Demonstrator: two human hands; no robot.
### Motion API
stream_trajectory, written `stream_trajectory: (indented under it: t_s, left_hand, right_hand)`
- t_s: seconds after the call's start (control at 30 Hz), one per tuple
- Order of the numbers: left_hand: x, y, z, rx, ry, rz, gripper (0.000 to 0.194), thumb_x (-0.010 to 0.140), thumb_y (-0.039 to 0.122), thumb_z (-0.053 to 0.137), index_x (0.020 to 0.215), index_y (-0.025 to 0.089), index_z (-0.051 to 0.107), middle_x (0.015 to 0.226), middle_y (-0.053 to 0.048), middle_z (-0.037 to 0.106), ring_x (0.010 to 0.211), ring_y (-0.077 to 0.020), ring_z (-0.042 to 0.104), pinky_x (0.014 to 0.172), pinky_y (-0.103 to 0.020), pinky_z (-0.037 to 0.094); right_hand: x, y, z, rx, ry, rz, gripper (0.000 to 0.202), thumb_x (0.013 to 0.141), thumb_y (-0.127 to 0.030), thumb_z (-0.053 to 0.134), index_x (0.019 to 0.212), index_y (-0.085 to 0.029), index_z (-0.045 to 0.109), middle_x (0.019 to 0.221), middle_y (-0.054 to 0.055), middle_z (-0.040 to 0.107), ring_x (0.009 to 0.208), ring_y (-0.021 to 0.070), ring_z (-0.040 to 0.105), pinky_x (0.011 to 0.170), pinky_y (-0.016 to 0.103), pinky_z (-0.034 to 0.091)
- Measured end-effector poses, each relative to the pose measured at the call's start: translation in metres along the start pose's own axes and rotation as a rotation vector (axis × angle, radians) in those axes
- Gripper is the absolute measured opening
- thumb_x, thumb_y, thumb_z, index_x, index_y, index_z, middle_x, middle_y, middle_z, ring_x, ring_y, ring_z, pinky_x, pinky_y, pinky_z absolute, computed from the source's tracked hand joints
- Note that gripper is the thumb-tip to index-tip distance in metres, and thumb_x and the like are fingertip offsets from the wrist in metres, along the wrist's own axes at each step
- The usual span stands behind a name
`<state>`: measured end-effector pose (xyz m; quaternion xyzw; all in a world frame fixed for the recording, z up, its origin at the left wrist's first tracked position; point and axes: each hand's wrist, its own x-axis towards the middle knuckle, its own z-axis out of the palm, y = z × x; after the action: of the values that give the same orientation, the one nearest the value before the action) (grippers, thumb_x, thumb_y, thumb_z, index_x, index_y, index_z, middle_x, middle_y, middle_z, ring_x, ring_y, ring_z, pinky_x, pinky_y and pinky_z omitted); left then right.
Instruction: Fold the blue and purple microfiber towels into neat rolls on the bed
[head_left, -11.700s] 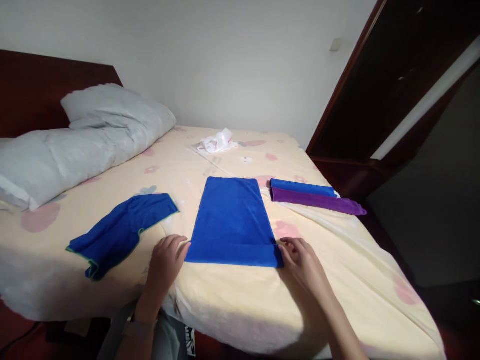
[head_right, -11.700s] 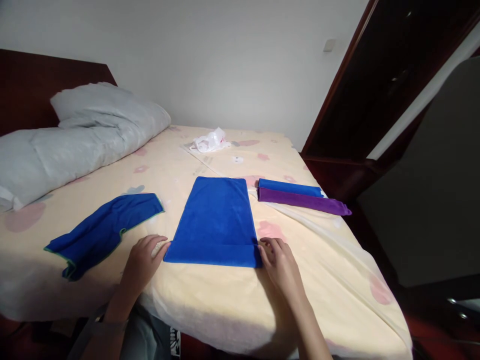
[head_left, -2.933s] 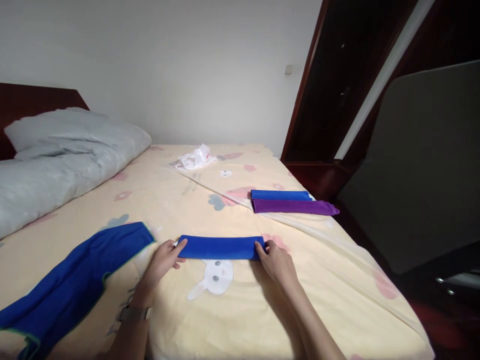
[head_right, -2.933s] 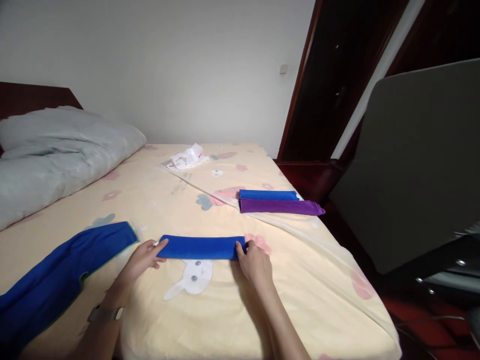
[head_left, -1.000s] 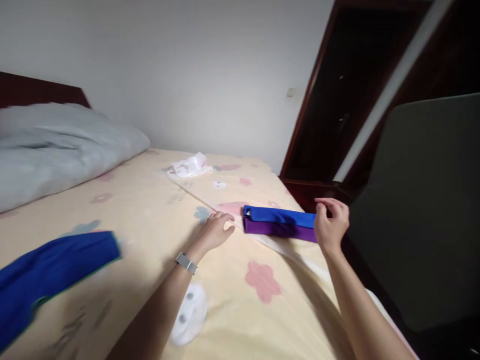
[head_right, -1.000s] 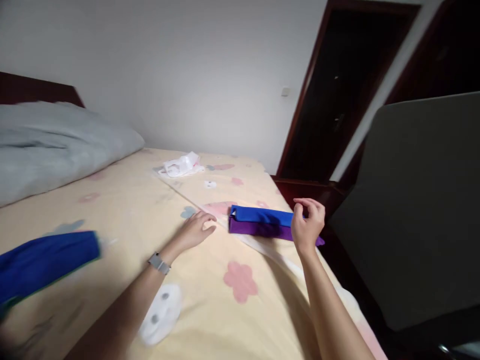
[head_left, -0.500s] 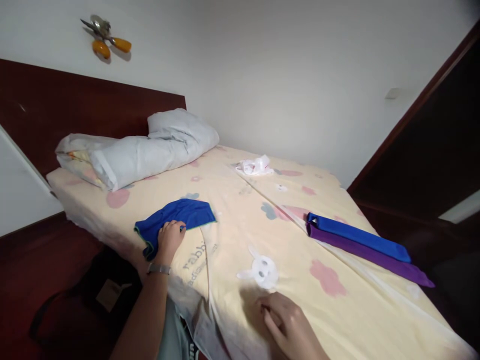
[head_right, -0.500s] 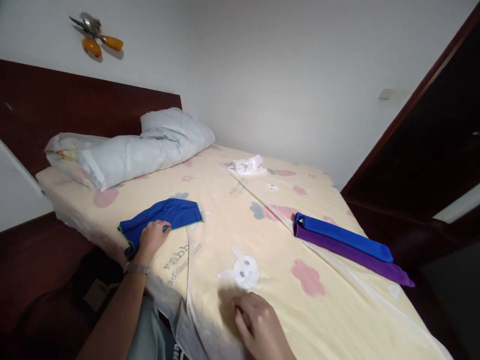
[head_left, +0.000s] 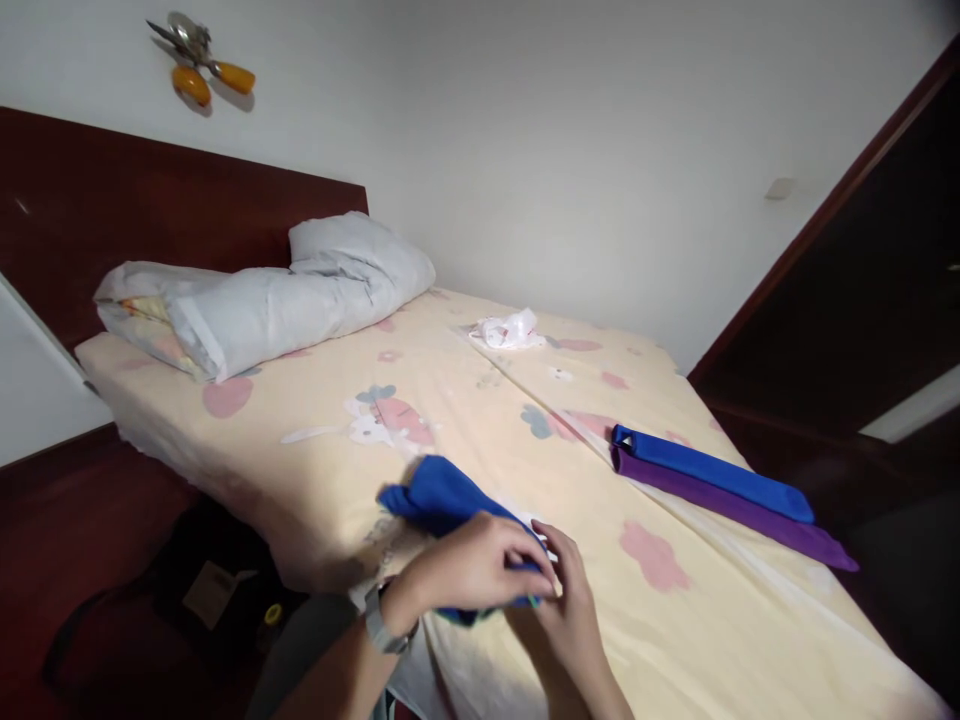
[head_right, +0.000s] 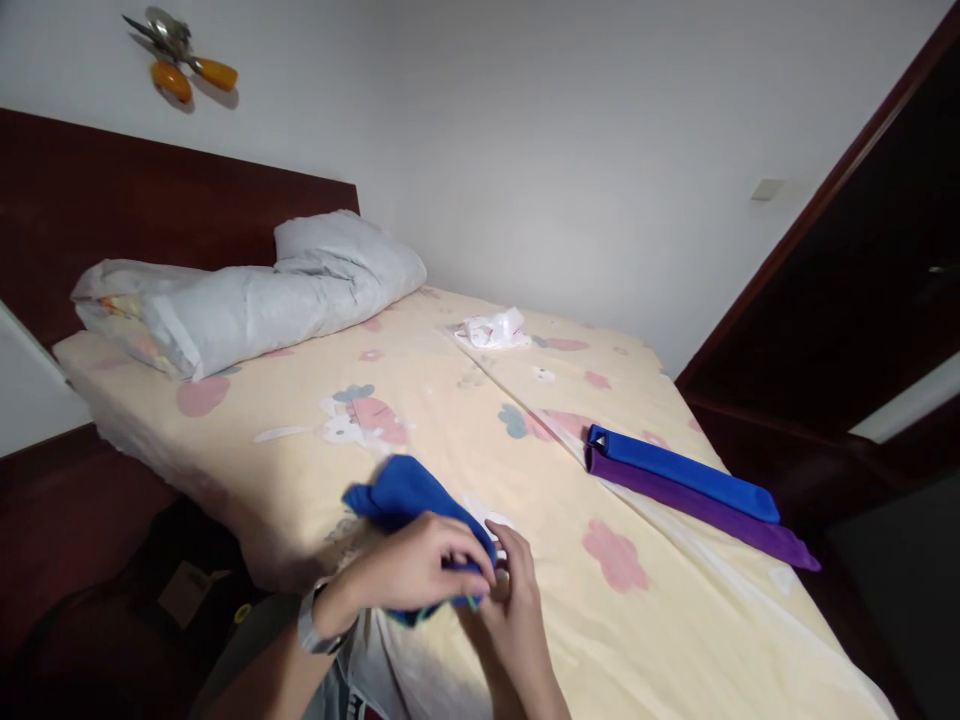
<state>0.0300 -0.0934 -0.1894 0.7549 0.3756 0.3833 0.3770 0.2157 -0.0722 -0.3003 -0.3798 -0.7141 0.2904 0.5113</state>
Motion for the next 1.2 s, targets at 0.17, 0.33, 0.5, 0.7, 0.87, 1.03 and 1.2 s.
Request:
stream_trajectory:
  t_s: [0.17,0.33,0.5,0.7,0.87,1.03,1.2]
  left_hand:
    - [0.008,0.007,0.003,-0.215,0.075,-0.131,0.018,0.083,0.032,0.071,0.096,0.022,0.078,0.095,-0.007,0.077,0.088,-0.0212,0.071,0.078,-0.027,0.054]
    - [0.025,-0.012,-0.002,-0.419,0.346,-0.243,0.023,0.077,0.037,0.077,0.089,0.017,0.075,0.089,-0.007,0.076,0.086,-0.0192,0.069,0.079,-0.027,0.053]
    - [0.030,-0.015,0.013,-0.474,0.238,-0.254,0.022,0.076,0.034,0.079,0.090,0.017,0.076,0.089,-0.006,0.075,0.085,-0.0172,0.068,0.079,-0.025,0.052]
    - [0.027,-0.013,0.011,-0.440,0.307,-0.260,0.023,0.076,0.036,0.079,0.089,0.017,0.075,0.087,-0.005,0.074,0.083,-0.0170,0.068,0.077,-0.025,0.052]
    - [0.028,-0.014,0.005,-0.463,0.276,-0.250,0.024,0.071,0.035,0.083,0.082,0.017,0.075,0.080,-0.005,0.073,0.075,-0.0160,0.067,0.071,-0.024,0.051]
    - [0.031,-0.012,-0.005,-0.422,0.259,-0.206,0.029,0.065,0.037,0.087,0.080,0.015,0.076,0.078,-0.005,0.070,0.064,-0.0118,0.060,0.060,-0.022,0.046]
    - [0.029,0.007,-0.003,-0.151,0.100,-0.124,0.047,0.057,0.041,0.092,0.097,0.019,0.078,0.095,-0.004,0.065,0.055,-0.0050,0.042,0.049,-0.020,0.034]
  right_hand:
    - [0.008,-0.006,-0.039,-0.063,-0.162,0.062,0.016,0.094,-0.034,0.058,0.103,-0.025,0.068,0.103,0.008,0.068,0.098,0.0264,0.066,0.086,0.040,0.056]
    - [-0.003,-0.029,-0.043,-0.148,0.030,-0.065,0.025,0.091,-0.030,0.062,0.116,-0.027,0.061,0.109,0.009,0.062,0.103,0.0268,0.061,0.087,0.042,0.053]
    - [-0.005,-0.042,-0.036,-0.191,-0.143,-0.081,0.008,0.093,-0.026,0.060,0.099,-0.025,0.065,0.094,0.007,0.063,0.090,0.0227,0.062,0.079,0.036,0.053]
    - [-0.004,-0.049,-0.028,-0.094,-0.232,0.003,0.021,0.087,-0.036,0.070,0.103,-0.023,0.064,0.099,0.006,0.067,0.092,0.0219,0.063,0.082,0.033,0.052]
    - [0.002,-0.051,-0.038,0.080,-0.263,0.131,0.019,0.097,-0.037,0.054,0.089,-0.022,0.062,0.084,0.003,0.065,0.077,0.0174,0.062,0.067,0.027,0.050]
    - [0.012,-0.059,-0.062,0.250,0.120,0.199,0.025,0.096,-0.048,0.055,0.088,-0.023,0.054,0.069,-0.004,0.050,0.060,0.0126,0.049,0.054,0.022,0.044]
    - [0.014,-0.077,-0.068,0.301,0.255,0.295,0.031,0.093,-0.054,0.057,0.093,-0.024,0.054,0.065,-0.005,0.045,0.054,0.0114,0.040,0.049,0.021,0.037]
